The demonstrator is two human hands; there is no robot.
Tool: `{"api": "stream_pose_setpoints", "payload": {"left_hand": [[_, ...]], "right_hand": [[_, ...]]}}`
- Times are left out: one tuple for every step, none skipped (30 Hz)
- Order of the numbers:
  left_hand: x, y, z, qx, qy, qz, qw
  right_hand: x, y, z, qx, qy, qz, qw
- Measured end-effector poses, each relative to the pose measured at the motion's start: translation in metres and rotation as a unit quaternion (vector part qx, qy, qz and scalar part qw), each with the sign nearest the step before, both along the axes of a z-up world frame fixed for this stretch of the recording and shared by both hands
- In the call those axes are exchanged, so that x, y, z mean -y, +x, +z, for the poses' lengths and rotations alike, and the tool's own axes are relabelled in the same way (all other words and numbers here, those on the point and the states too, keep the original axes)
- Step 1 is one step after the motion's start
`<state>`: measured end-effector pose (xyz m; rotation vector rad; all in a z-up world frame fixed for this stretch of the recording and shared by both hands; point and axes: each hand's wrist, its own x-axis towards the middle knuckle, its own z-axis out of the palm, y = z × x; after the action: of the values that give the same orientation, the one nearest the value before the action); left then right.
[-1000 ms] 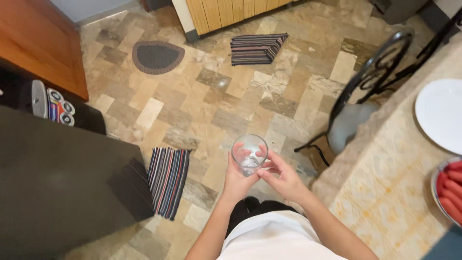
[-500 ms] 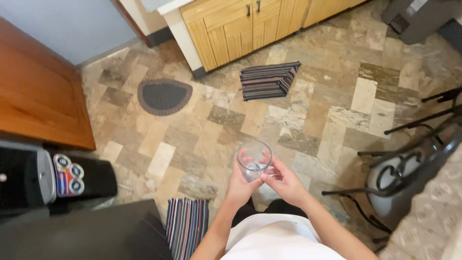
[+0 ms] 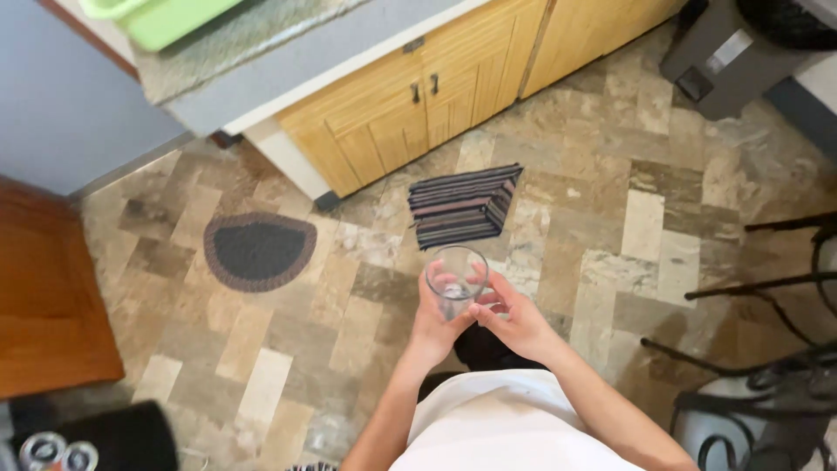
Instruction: The recorder sets a dining table by placing bowls, plates, glasses, and silverware in their designated spots.
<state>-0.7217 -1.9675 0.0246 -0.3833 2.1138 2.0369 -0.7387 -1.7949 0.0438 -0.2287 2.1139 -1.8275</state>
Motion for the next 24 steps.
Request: {"api": "stream_pose_setpoints", "payload": {"left_hand": [[-0.005,-0.028,0.004,-0.001,0.002,-0.003,1.0],[-0.008,-0.053,0.01,-0.01,0.019,0.005,1.0],[-0.011,-0.079,0.015,-0.019,0.036,0.013,0.999],[-0.01,-0.103,0.009,-0.017,0.036,0.01,0.999],[-0.01,-0.128,0.002,-0.044,0.072,0.013,0.996],[-0.01,-0.154,-0.005,-0.075,0.108,0.016,0.991],[-0.008,-0.179,-0.012,-0.075,0.109,0.014,0.991],[-0.005,-0.203,-0.02,-0.1,0.162,-0.001,0.982],[-0.002,-0.227,-0.029,-0.125,0.214,-0.015,0.969],[-0.005,-0.257,0.001,-0.122,0.215,-0.017,0.969],[-0.007,-0.287,0.031,0.026,0.305,0.111,0.945],[-0.009,-0.318,0.062,0.172,0.38,0.234,0.878],[-0.006,-0.348,0.065,0.174,0.379,0.231,0.879],[-0.002,-0.379,0.068,0.216,0.37,0.245,0.87],[0.003,-0.409,0.072,0.257,0.36,0.258,0.859],[0.011,-0.424,0.042,0.254,0.358,0.255,0.862],[0.02,-0.439,0.013,0.059,0.256,0.104,0.959],[0.03,-0.455,-0.014,-0.14,0.134,-0.059,0.979],[0.037,-0.483,-0.004,-0.142,0.13,-0.064,0.979],[0.043,-0.507,0.004,-0.146,0.111,-0.089,0.979],[0.049,-0.531,0.012,-0.149,0.091,-0.114,0.978],[0.053,-0.556,0.023,-0.152,0.09,-0.118,0.977],[0.057,-0.58,0.034,-0.166,0.055,-0.135,0.975],[0.06,-0.598,0.043,-0.175,0.021,-0.152,0.973]], "right_hand": [[-0.004,-0.029,0.002,-0.001,0.002,-0.003,1.0],[-0.007,-0.056,0.004,-0.016,0.018,-0.002,1.0],[-0.009,-0.084,0.006,-0.032,0.034,0.0,0.999],[-0.008,-0.11,0.013,-0.029,0.034,-0.003,0.999],[-0.006,-0.135,0.019,-0.026,0.055,0.003,0.998],[-0.005,-0.163,0.025,-0.025,0.076,0.008,0.997],[-0.001,-0.188,0.02,-0.025,0.077,0.006,0.997],[0.003,-0.212,0.015,-0.021,0.092,0.004,0.996],[0.008,-0.236,0.008,-0.017,0.106,0.001,0.994],[0.013,-0.259,0.003,-0.014,0.107,-0.002,0.994],[0.019,-0.283,-0.002,-0.021,0.087,-0.023,0.996],[0.026,-0.307,-0.007,-0.03,0.065,-0.045,0.996],[0.031,-0.332,-0.006,-0.029,0.066,-0.049,0.996],[0.037,-0.357,-0.004,-0.034,0.081,-0.067,0.994],[0.043,-0.382,-0.002,-0.039,0.097,-0.084,0.991],[0.049,-0.406,-0.001,-0.042,0.094,-0.088,0.991],[0.055,-0.429,0.002,-0.033,0.111,-0.104,0.988],[0.063,-0.453,0.006,-0.023,0.126,-0.121,0.984],[0.069,-0.481,0.013,-0.025,0.121,-0.125,0.984],[0.074,-0.506,0.019,-0.019,0.138,-0.137,0.981],[0.079,-0.529,0.025,-0.013,0.155,-0.148,0.977],[0.083,-0.554,0.031,-0.016,0.153,-0.153,0.976],[0.086,-0.577,0.036,-0.03,0.152,-0.166,0.974],[0.089,-0.594,0.041,-0.04,0.152,-0.179,0.971]]}}
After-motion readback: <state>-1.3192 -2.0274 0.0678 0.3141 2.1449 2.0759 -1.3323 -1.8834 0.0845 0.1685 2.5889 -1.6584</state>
